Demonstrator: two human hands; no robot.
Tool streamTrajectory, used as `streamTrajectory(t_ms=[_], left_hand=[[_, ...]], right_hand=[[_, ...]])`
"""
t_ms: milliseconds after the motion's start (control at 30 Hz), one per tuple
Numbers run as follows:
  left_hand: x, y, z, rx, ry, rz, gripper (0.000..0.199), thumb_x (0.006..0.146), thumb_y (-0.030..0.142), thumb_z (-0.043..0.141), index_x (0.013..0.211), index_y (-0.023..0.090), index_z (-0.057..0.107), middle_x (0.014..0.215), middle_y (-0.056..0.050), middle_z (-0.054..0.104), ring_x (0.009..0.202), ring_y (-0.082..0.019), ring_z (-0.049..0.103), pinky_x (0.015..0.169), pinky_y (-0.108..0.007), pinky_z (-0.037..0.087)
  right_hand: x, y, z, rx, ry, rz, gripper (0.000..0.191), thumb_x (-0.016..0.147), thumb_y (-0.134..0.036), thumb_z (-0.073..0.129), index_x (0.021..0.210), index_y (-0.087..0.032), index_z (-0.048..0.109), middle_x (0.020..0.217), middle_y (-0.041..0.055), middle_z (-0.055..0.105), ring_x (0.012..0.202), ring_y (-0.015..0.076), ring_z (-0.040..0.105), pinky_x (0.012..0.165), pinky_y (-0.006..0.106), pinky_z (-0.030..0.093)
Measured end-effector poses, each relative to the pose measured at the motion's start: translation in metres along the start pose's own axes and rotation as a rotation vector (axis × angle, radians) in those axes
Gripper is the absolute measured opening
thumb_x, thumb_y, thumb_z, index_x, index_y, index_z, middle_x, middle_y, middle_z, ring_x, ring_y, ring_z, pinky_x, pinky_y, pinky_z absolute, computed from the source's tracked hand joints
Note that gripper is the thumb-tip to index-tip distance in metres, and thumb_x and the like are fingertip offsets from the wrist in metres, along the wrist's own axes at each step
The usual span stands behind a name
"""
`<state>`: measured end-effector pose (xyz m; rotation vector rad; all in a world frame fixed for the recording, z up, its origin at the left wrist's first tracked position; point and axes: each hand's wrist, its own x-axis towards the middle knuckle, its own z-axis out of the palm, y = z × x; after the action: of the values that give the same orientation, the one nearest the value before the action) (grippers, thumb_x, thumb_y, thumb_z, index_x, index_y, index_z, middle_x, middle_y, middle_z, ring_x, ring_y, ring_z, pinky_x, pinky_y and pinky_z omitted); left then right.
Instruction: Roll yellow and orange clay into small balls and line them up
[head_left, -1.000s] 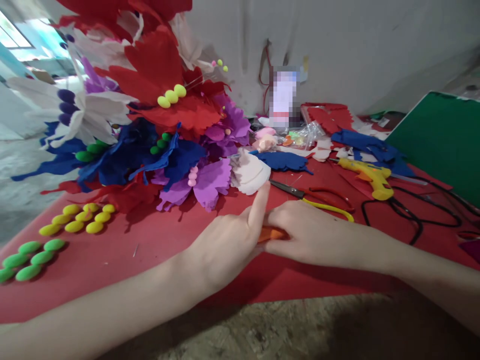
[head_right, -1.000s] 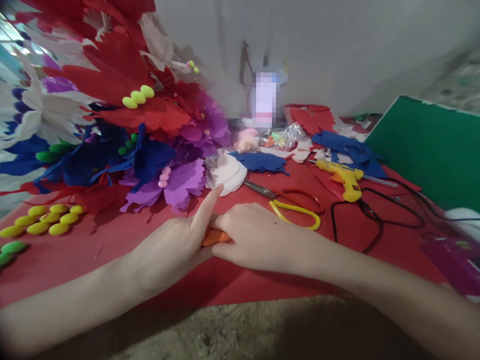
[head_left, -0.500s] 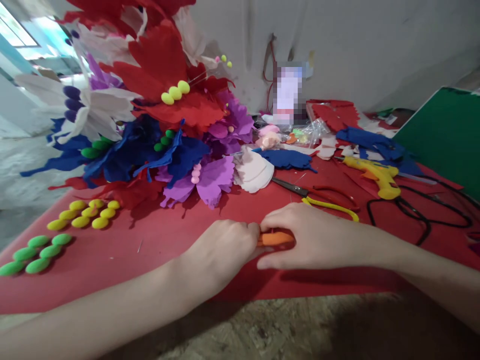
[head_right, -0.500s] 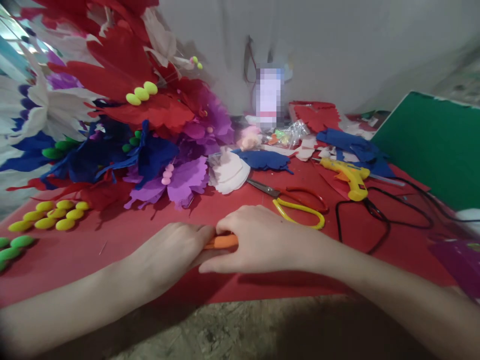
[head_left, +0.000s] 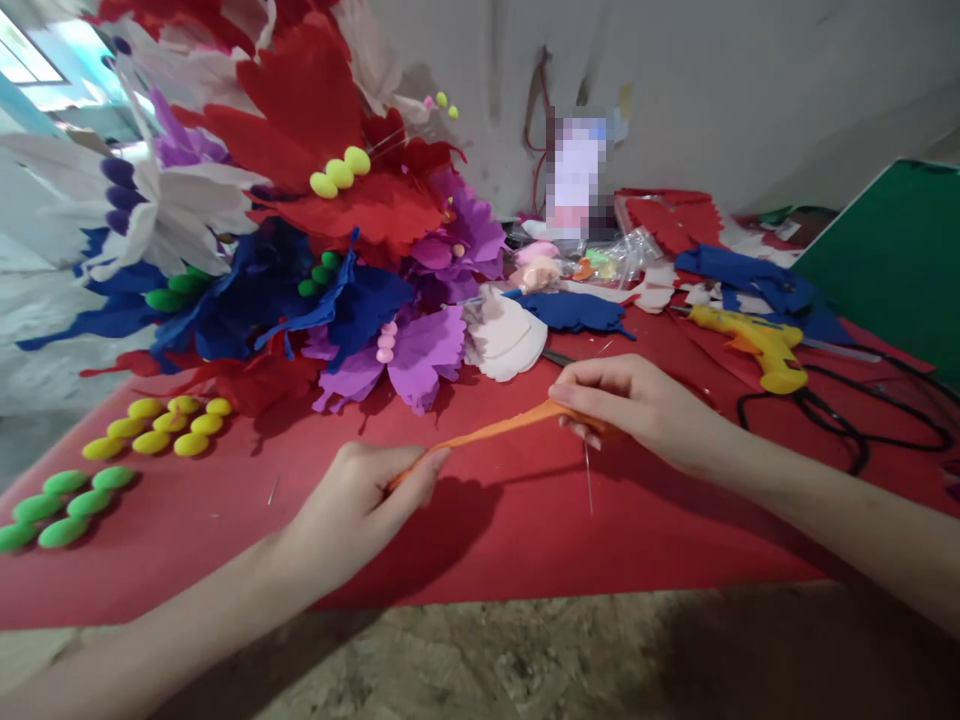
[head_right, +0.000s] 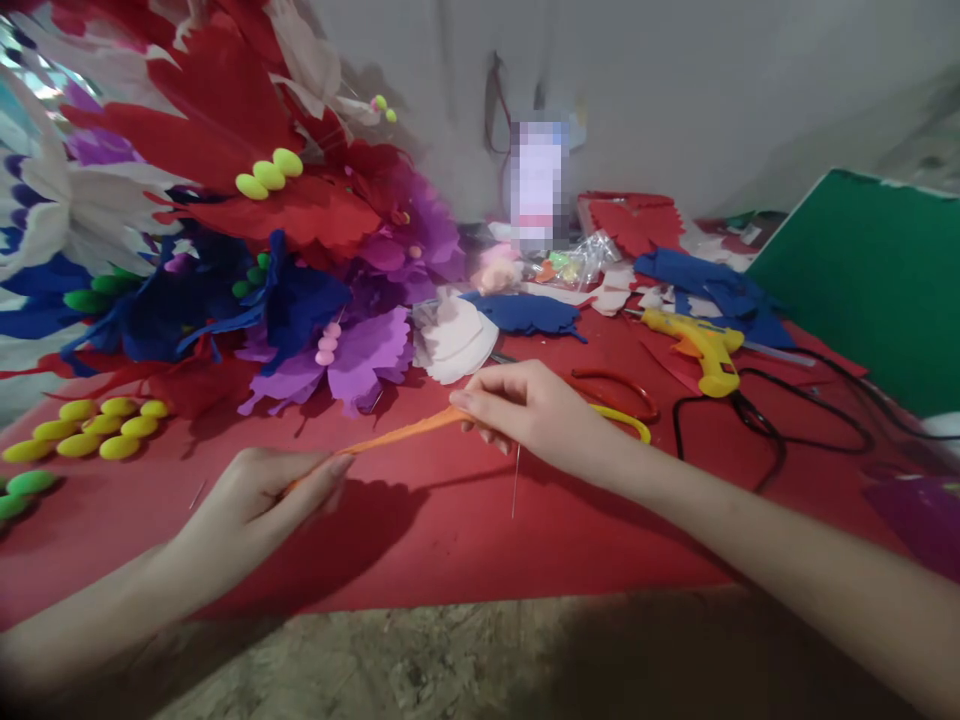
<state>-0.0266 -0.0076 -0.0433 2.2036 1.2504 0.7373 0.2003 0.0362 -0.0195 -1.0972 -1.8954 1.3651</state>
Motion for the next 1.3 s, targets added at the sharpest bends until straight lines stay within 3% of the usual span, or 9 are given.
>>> streamTrajectory(t_ms=[133,533,733,833,967,1033,1133,1233,1300], left_hand=[[0.001,0.006,0.005,-0.221,-0.065,-0.169,0.027,0.087,0.027,0.030,0.095,0.013,0.052,0.061,0.003,0.058,0.041,-0.006,0.045,0.042,-0.017,0.038],[0.013,0.025,0.011,-0.076,-0.009,0.108,0.010,0.089,0.019,0.030,0.089,0.019,0.040,0.063,0.006,0.052,0.051,-0.006,0.048,0.049,-0.016,0.037],[0.012,0.024,0.017,0.001,0.001,0.195,0.003,0.088,0.019,0.031,0.087,0.020,0.034,0.067,0.002,0.056,0.052,-0.010,0.052,0.048,-0.019,0.038],[0.008,0.020,0.017,-0.023,0.008,0.182,0.003,0.088,0.020,0.030,0.088,0.019,0.033,0.058,0.006,0.049,0.045,-0.009,0.045,0.045,-0.019,0.035],[0.003,0.013,0.008,-0.099,-0.086,0.052,0.023,0.089,0.021,0.023,0.103,0.015,0.040,0.051,0.008,0.040,0.042,-0.008,0.040,0.043,-0.018,0.033],[0.003,0.011,0.003,-0.151,-0.149,0.036,0.030,0.089,0.024,0.025,0.086,0.015,0.053,0.052,0.005,0.045,0.046,-0.007,0.044,0.047,-0.018,0.035],[0.004,0.009,0.003,-0.190,-0.117,0.049,0.040,0.087,0.026,0.032,0.051,0.015,0.046,0.046,0.004,0.043,0.044,-0.006,0.042,0.046,-0.018,0.033],[0.005,0.007,0.011,-0.168,-0.017,-0.036,0.023,0.087,0.021,0.031,0.088,0.014,0.053,0.054,0.005,0.047,0.045,-0.006,0.042,0.046,-0.018,0.037],[0.006,0.003,0.018,-0.131,0.017,-0.013,0.036,0.086,0.014,0.027,0.122,0.013,0.032,0.075,0.000,0.056,0.059,-0.008,0.052,0.059,-0.020,0.046]], right_hand=[[-0.003,0.000,0.013,-0.011,-0.151,0.056,0.027,0.082,-0.037,0.043,0.067,-0.015,0.051,0.060,-0.0010,0.053,0.050,0.0070,0.049,0.050,0.020,0.039],[-0.004,-0.014,0.033,-0.355,-0.112,0.032,0.023,0.071,-0.039,0.059,0.078,-0.018,0.054,0.060,-0.0041,0.054,0.053,0.0086,0.046,0.049,0.019,0.031],[-0.010,-0.009,0.035,-0.556,-0.113,-0.190,0.024,0.081,-0.026,0.044,0.062,-0.015,0.051,0.055,-0.0014,0.050,0.049,0.0072,0.041,0.050,0.022,0.024],[-0.013,-0.007,0.030,-0.355,-0.042,-0.210,0.021,0.080,-0.022,0.043,0.061,-0.016,0.050,0.049,-0.0042,0.041,0.045,0.0064,0.036,0.047,0.021,0.024],[-0.008,-0.006,0.014,0.280,0.325,-0.125,0.022,0.078,-0.022,0.044,0.057,-0.019,0.046,0.046,-0.0054,0.036,0.041,0.0069,0.034,0.043,0.021,0.026],[-0.004,-0.006,0.008,0.447,0.417,-0.114,0.021,0.076,-0.021,0.045,0.055,-0.019,0.046,0.045,-0.0050,0.035,0.040,0.0074,0.034,0.042,0.022,0.028],[-0.001,-0.003,0.005,0.500,0.329,-0.058,0.023,0.076,-0.028,0.047,0.055,-0.020,0.046,0.045,-0.0041,0.036,0.041,0.0086,0.035,0.043,0.023,0.029],[-0.001,0.001,0.010,0.539,0.243,-0.023,0.034,0.079,-0.039,0.045,0.052,-0.019,0.044,0.043,-0.0039,0.035,0.040,0.0085,0.034,0.042,0.024,0.029],[-0.001,0.004,0.013,0.564,0.230,0.008,0.040,0.081,-0.042,0.045,0.048,-0.019,0.041,0.042,-0.0042,0.034,0.039,0.0076,0.032,0.042,0.023,0.028]])
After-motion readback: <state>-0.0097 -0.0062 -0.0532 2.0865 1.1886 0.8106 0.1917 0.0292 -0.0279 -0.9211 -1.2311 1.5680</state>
